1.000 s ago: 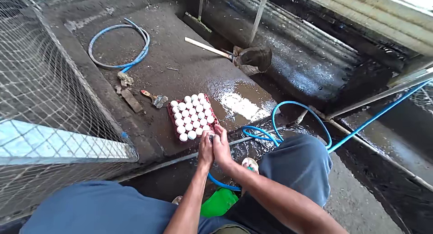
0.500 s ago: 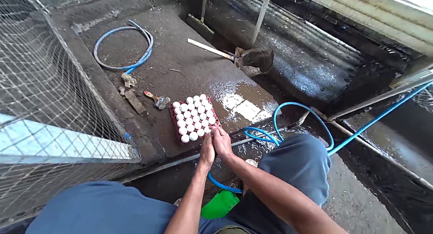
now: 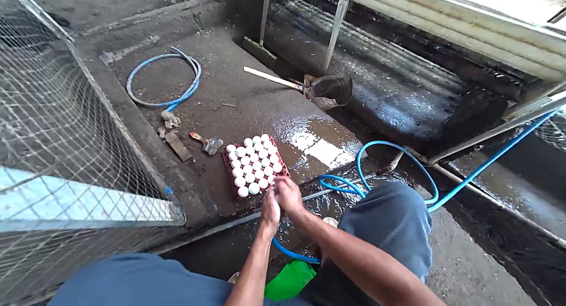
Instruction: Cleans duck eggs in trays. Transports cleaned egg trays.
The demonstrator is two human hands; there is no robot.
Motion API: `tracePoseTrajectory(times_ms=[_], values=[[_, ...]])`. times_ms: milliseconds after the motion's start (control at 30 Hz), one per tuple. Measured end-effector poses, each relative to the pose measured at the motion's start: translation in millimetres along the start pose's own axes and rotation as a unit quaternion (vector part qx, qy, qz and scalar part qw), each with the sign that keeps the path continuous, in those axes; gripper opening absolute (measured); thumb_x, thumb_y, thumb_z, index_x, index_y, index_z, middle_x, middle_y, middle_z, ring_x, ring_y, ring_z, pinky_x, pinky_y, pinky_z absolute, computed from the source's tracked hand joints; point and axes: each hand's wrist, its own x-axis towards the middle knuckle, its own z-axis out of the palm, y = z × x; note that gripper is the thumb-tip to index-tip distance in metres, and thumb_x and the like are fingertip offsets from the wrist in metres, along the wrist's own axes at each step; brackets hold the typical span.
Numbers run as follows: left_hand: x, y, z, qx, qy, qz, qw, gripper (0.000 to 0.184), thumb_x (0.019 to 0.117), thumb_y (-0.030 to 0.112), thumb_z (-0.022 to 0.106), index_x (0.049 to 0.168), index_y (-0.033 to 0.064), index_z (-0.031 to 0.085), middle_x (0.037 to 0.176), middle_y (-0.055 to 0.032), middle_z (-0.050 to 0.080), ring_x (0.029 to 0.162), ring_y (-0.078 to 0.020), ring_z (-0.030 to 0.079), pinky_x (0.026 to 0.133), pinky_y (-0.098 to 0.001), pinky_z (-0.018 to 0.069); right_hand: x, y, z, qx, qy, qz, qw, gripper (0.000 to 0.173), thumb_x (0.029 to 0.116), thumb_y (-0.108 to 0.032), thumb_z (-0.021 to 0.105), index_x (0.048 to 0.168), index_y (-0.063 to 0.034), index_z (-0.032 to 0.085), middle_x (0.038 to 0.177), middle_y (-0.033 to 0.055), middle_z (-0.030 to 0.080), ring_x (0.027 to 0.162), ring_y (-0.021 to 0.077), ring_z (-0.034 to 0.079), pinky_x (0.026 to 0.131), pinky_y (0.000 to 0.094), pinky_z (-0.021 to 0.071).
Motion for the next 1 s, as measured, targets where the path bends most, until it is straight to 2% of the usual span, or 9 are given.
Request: tracePoseTrajectory(times_ms=[167,233,300,400,500,600,733,833,1000], values=[[-5,10,-2,-0.006,0.000,0.008,1.000,0.046,0.1117,0.015,0.024,0.128,-0.0133,0.056,0.125,-0.0257,0.061,0.115,-0.0232,0.058,0.103,-0.0386,0.0439,-19,5,5,-0.014,0.012,-0.048,0.999,0.041,0.1049,-0.014,0.037,0.134,0.0028,0.060,0.141,0.0207,0.058,0.134,0.0271,0.053,0.112,0.0466,0.0424],[-5,4,-12,0.004,-0.076,-0.033,0.997,0.051,0.1123,0.021,0.019,0.135,-0.0067,0.054,0.126,-0.0209,0.061,0.113,-0.0200,0.059,0.100,-0.0378,0.0473,-13,9,-2,-0.006,0.012,-0.022,1.000,0.041,0.1047,-0.013,0.039,0.138,0.0026,0.057,0.137,0.0204,0.061,0.125,0.0265,0.059,0.105,0.0470,0.0470],[-2,7,-12,-0.002,-0.117,-0.064,0.991,0.047,0.1103,0.026,0.019,0.113,0.0055,0.061,0.085,-0.0037,0.061,0.065,-0.0072,0.054,0.057,-0.0240,0.0459,11,4,-11,0.074,0.007,0.087,0.993,0.040,0.1060,-0.015,0.042,0.142,0.0002,0.049,0.125,0.0186,0.063,0.110,0.0246,0.062,0.094,0.0446,0.0514],[-2,8,-14,-0.100,-0.185,-0.084,0.974,0.035,0.1084,0.027,0.026,0.110,0.0094,0.056,0.073,0.0000,0.059,0.049,-0.0060,0.050,0.043,-0.0205,0.0426,19,0,-12,0.208,0.029,0.186,0.960,0.032,0.1090,-0.024,0.040,0.131,-0.0029,0.050,0.103,0.0149,0.062,0.086,0.0219,0.063,0.076,0.0391,0.0541],[6,4,-20,-0.130,-0.159,-0.051,0.977,0.032,0.1078,0.029,0.036,0.125,0.0078,0.052,0.093,-0.0041,0.063,0.066,-0.0086,0.060,0.054,-0.0236,0.0512,9,-3,-8,0.167,0.026,0.096,0.981,0.040,0.1116,-0.024,0.034,0.140,0.0008,0.048,0.127,0.0202,0.062,0.110,0.0252,0.064,0.094,0.0418,0.0538],[8,0,-16,-0.146,-0.121,-0.014,0.982,0.047,0.1128,0.029,0.026,0.145,0.0000,0.045,0.135,-0.0138,0.058,0.118,-0.0161,0.059,0.101,-0.0359,0.0496,-14,-3,-6,-0.033,0.017,-0.060,0.998,0.044,0.1063,-0.016,0.033,0.141,-0.0001,0.053,0.137,0.0195,0.060,0.126,0.0250,0.058,0.105,0.0452,0.0468],[5,-5,1,-0.068,-0.016,0.030,0.997,0.048,0.1103,0.021,0.022,0.122,-0.0065,0.059,0.113,-0.0152,0.063,0.102,-0.0162,0.061,0.090,-0.0356,0.0512,-6,0,-1,-0.018,0.038,-0.024,0.999,0.042,0.1046,-0.016,0.039,0.140,-0.0010,0.055,0.129,0.0206,0.064,0.119,0.0283,0.061,0.100,0.0496,0.0488],[3,-1,2,0.009,0.053,0.080,0.995,0.039,0.1076,0.010,0.031,0.112,-0.0133,0.063,0.109,-0.0217,0.065,0.104,-0.0206,0.061,0.097,-0.0366,0.0475,-21,0,9,-0.025,0.032,-0.023,0.999,0.044,0.1049,-0.018,0.036,0.141,-0.0005,0.053,0.135,0.0209,0.061,0.125,0.0282,0.058,0.104,0.0494,0.0471],[3,1,-3,-0.060,-0.014,0.030,0.998,0.047,0.1080,0.020,0.023,0.112,-0.0066,0.062,0.100,-0.0135,0.063,0.093,-0.0155,0.060,0.086,-0.0358,0.0505,9,-2,1,0.067,0.029,0.069,0.995,0.046,0.1053,-0.015,0.044,0.150,-0.0040,0.040,0.134,0.0230,0.058,0.118,0.0304,0.060,0.097,0.0496,0.0509]])
